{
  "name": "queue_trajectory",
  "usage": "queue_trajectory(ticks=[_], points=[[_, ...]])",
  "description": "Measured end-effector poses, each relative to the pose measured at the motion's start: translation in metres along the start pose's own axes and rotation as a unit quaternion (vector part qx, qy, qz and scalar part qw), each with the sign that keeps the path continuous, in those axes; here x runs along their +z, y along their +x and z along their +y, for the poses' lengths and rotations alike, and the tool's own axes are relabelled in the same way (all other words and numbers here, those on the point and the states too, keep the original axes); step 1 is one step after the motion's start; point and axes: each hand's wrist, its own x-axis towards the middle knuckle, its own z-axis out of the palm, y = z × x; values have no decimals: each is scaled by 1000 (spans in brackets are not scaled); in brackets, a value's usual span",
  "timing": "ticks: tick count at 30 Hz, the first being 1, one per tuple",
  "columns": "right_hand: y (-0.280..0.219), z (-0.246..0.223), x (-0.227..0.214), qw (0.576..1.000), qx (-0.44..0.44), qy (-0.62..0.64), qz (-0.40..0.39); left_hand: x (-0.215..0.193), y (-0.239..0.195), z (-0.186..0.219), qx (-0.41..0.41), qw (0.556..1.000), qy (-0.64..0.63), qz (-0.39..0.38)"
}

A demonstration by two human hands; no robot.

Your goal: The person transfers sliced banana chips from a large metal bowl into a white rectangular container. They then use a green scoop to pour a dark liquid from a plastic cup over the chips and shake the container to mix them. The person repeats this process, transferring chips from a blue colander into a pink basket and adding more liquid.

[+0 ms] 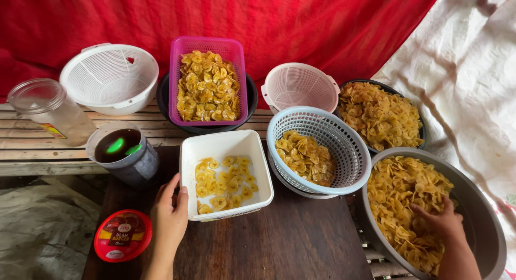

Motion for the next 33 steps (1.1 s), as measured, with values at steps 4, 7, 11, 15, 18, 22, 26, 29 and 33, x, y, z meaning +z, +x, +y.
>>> queue_trajectory(ticks=[4,7,11,15,18,22,26,29,33], points=[[2,-6,0,1000,-26,-17,-1,2,0,2,-1,1000,4,6],[0,-3,7,999,-35,2,15,-1,0,3,-13,1000,11,-5],[-2,-2,11,999,-44,6,17,-1,0,5,-21,1000,18,-11],[-3,-5,17,996,-77,26,40,-1,0,5,-21,1000,13,-14],[-6,-3,19,994,-95,9,59,-3,0,5,-17,1000,17,-15],[-4,-9,13,992,-96,22,73,-2,2,5,-21,999,17,-17],[-5,-8,8,988,-58,140,11,-2,0,1,-8,1000,3,-14],[-5,-9,3,931,-118,345,-32,-2,1,1,-12,1000,12,-16],[-8,-6,-8,894,-113,433,-13,-2,2,-1,6,1000,9,-14]])
